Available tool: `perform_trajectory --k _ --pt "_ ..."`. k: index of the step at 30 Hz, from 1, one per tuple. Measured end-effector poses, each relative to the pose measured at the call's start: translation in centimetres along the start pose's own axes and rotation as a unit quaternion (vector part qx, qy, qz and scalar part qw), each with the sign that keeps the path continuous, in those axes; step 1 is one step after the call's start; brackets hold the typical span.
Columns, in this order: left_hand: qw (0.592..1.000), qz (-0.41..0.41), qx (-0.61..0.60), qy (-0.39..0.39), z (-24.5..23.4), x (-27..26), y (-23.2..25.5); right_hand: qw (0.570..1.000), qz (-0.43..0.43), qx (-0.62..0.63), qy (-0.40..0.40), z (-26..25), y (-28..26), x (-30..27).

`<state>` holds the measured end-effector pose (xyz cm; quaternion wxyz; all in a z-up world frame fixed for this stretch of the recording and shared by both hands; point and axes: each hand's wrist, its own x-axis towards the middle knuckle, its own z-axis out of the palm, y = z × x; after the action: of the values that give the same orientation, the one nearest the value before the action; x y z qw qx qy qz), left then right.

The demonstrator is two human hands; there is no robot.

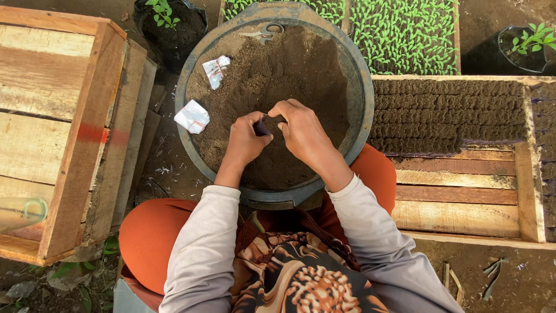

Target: The person scoops soil from a large basin into small purple seedling bags, places the filled bags into a wooden tray, and repeats the process. The person also handles small white seed packets and uses scissors resting on the basin.

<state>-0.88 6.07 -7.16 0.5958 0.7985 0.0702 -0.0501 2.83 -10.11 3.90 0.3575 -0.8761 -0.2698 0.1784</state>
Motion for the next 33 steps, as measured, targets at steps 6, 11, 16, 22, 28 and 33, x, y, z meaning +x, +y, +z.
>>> perform_trajectory --k 6,11,16,22,28,33 --pt "0.998 0.003 -0.062 -0.029 0.0 -0.6 2.4 0.99 -0.032 -0.133 -0.04 0.1 0.2 -0.6" --pt "0.995 -0.002 -0.088 -0.04 0.8 0.1 0.5 0.995 0.043 -0.075 -0.049 -2.4 -1.4 -0.9" --pt "0.992 0.006 -0.108 -0.059 0.7 -1.3 5.0 0.991 0.097 -0.008 -0.087 -3.2 -2.3 -1.5" --pt "0.979 -0.039 -0.183 -0.086 2.4 -1.4 5.0 0.999 -0.035 0.029 0.02 -3.8 3.2 -3.8" --pt "0.991 -0.074 -0.093 -0.064 2.6 -1.4 7.3 0.975 0.045 0.135 0.17 -11.6 14.3 -10.3" --pt "0.967 -0.252 -0.004 -0.034 2.8 -1.7 14.0 0.869 0.35 -0.095 0.338 -15.8 32.9 -18.3"
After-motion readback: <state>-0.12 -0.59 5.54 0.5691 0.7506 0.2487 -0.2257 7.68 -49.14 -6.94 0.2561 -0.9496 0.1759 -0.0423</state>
